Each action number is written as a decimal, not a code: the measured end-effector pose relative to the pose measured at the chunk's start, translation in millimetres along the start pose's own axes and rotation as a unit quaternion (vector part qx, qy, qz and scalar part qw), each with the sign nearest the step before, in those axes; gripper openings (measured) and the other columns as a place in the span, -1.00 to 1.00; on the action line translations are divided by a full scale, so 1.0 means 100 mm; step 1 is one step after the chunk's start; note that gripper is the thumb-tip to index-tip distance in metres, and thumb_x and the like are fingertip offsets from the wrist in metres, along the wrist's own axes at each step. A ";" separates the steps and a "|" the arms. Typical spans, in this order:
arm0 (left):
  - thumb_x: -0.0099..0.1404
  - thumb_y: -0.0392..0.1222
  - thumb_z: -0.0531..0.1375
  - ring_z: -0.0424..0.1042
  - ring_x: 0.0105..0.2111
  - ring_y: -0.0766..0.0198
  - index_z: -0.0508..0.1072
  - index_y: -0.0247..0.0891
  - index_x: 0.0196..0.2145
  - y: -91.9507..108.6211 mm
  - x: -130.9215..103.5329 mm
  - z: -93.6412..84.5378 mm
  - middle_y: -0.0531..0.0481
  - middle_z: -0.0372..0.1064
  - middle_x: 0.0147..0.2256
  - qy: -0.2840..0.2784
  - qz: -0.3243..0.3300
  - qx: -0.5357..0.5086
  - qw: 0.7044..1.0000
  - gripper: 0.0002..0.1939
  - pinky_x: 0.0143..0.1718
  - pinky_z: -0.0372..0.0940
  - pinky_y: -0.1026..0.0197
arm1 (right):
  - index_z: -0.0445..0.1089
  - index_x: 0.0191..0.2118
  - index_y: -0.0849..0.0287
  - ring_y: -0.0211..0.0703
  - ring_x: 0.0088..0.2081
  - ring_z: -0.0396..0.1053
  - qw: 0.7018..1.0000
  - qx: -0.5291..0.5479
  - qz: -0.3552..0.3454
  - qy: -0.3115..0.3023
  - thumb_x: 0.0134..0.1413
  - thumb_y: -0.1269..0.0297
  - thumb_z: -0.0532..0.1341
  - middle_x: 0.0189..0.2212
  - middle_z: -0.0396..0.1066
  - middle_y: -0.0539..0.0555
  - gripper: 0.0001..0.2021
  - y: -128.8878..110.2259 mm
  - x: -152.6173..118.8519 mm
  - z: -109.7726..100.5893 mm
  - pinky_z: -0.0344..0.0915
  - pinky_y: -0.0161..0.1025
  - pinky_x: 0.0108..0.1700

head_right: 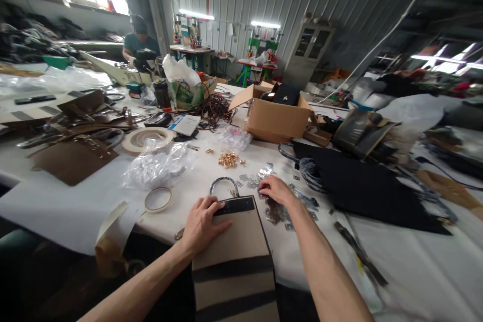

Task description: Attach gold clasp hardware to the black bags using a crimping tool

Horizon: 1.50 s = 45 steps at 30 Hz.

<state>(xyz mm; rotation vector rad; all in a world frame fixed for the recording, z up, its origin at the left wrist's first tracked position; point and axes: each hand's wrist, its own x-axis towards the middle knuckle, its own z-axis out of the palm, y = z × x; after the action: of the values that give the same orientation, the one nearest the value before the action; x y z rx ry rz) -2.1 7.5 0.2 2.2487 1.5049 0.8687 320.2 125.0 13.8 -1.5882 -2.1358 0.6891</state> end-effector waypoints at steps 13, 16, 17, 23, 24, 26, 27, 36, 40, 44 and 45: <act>0.17 0.11 0.47 0.34 0.01 -0.06 0.52 -0.04 0.08 -0.06 -0.03 0.07 -0.05 0.46 0.08 0.002 -0.003 -0.038 0.999 -0.45 0.06 0.30 -0.12 | 0.59 -0.26 0.05 -0.06 -0.31 0.40 0.980 0.192 0.044 -0.033 0.14 -0.03 0.39 -0.36 0.54 0.02 -0.75 -0.91 -0.59 0.37 0.29 -0.17 -0.25; 0.17 0.12 0.47 0.34 0.01 -0.06 0.52 -0.03 0.07 -0.06 -0.04 0.05 -0.05 0.45 0.08 0.003 -0.007 -0.038 0.999 -0.45 0.06 0.30 -0.10 | 0.59 -0.28 0.03 -0.05 -0.26 0.43 0.982 0.165 0.019 -0.091 0.21 0.04 0.34 -0.33 0.56 0.00 -0.80 -1.14 -0.47 0.47 0.30 -0.16 -0.18; 0.17 0.11 0.47 0.34 0.01 -0.06 0.52 -0.02 0.07 -0.06 -0.04 0.05 -0.05 0.45 0.08 0.002 -0.007 -0.037 0.999 -0.46 0.06 0.30 -0.10 | 0.59 -0.29 0.03 -0.04 -0.23 0.45 0.982 0.158 0.013 -0.102 0.22 0.06 0.33 -0.31 0.56 0.00 -0.81 -1.18 -0.42 0.49 0.30 -0.16 -0.14; 0.17 0.13 0.46 0.33 -0.01 -0.04 0.52 -0.05 0.05 -0.06 -0.03 0.03 -0.04 0.45 0.07 -0.003 -0.003 -0.035 0.999 -0.46 0.05 0.30 -0.10 | 0.60 -0.31 0.04 -0.04 -0.22 0.46 0.985 0.118 0.007 -0.126 0.21 0.10 0.31 -0.29 0.58 0.01 -0.82 -1.23 -0.28 0.52 0.29 -0.16 -0.12; 0.18 0.14 0.46 0.33 -0.01 -0.04 0.52 -0.06 0.05 -0.06 -0.03 0.03 -0.04 0.45 0.07 -0.004 -0.002 -0.031 1.000 -0.46 0.06 0.30 -0.10 | 0.60 -0.31 0.04 -0.04 -0.22 0.47 0.985 0.113 0.008 -0.128 0.21 0.10 0.31 -0.28 0.59 0.01 -0.82 -1.23 -0.28 0.52 0.29 -0.16 -0.12; 0.18 0.14 0.46 0.33 0.00 -0.03 0.52 -0.06 0.05 -0.06 -0.03 0.03 -0.03 0.45 0.08 -0.006 -0.002 -0.021 1.000 -0.47 0.06 0.31 -0.09 | 0.60 -0.30 0.06 -0.05 -0.21 0.47 0.984 0.113 0.009 -0.137 0.22 0.09 0.30 -0.29 0.59 0.00 -0.81 -1.24 -0.28 0.51 0.28 -0.17 -0.12; 0.19 0.14 0.45 0.34 0.00 -0.02 0.52 -0.05 0.05 -0.06 -0.03 0.03 -0.02 0.44 0.08 -0.007 -0.004 -0.017 1.000 -0.47 0.07 0.31 -0.08 | 0.60 -0.29 0.07 -0.05 -0.21 0.47 0.983 0.117 0.010 -0.141 0.22 0.09 0.30 -0.29 0.58 0.00 -0.80 -1.24 -0.28 0.51 0.28 -0.18 -0.12; 0.21 0.16 0.44 0.35 0.01 0.02 0.50 -0.03 0.06 -0.03 -0.03 -0.01 0.03 0.43 0.09 -0.013 -0.008 0.011 1.000 -0.48 0.06 0.34 -0.05 | 0.60 -0.28 0.07 -0.11 -0.24 0.47 0.983 0.088 -0.001 -0.159 0.25 0.15 0.26 -0.32 0.58 -0.02 -0.81 -1.26 -0.25 0.51 0.29 -0.22 -0.15; 0.20 0.16 0.44 0.36 0.00 0.03 0.51 -0.03 0.03 -0.04 -0.03 0.00 0.02 0.43 0.08 -0.011 -0.008 0.011 1.000 -0.49 0.06 0.34 -0.04 | 0.59 -0.29 0.04 -0.12 -0.23 0.47 0.990 0.026 -0.025 -0.136 0.25 0.23 0.26 -0.27 0.57 -0.01 -0.85 -1.31 -0.24 0.55 0.30 -0.22 -0.16; 0.21 0.18 0.43 0.35 0.00 0.03 0.51 -0.03 0.04 -0.05 -0.03 0.03 0.02 0.44 0.07 -0.006 -0.008 0.009 1.000 -0.49 0.08 0.34 -0.04 | 0.56 -0.28 0.03 -0.14 -0.24 0.45 0.992 -0.005 -0.064 -0.111 0.28 0.27 0.26 -0.28 0.53 -0.02 -0.87 -1.31 -0.28 0.59 0.30 -0.22 -0.17; 0.21 0.18 0.43 0.35 0.00 0.04 0.52 -0.03 0.05 -0.05 -0.03 0.04 0.02 0.44 0.07 -0.005 -0.009 0.008 1.000 -0.49 0.08 0.34 -0.04 | 0.54 -0.28 0.04 -0.14 -0.24 0.45 0.992 -0.001 -0.077 -0.099 0.30 0.27 0.25 -0.28 0.52 -0.01 -0.87 -1.30 -0.31 0.60 0.31 -0.22 -0.16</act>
<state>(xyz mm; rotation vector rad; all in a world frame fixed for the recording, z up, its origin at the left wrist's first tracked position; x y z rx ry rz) -4.3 7.6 -6.4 2.2441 1.5312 0.8404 194.4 55.2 42.5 -1.3884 -2.3706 0.8245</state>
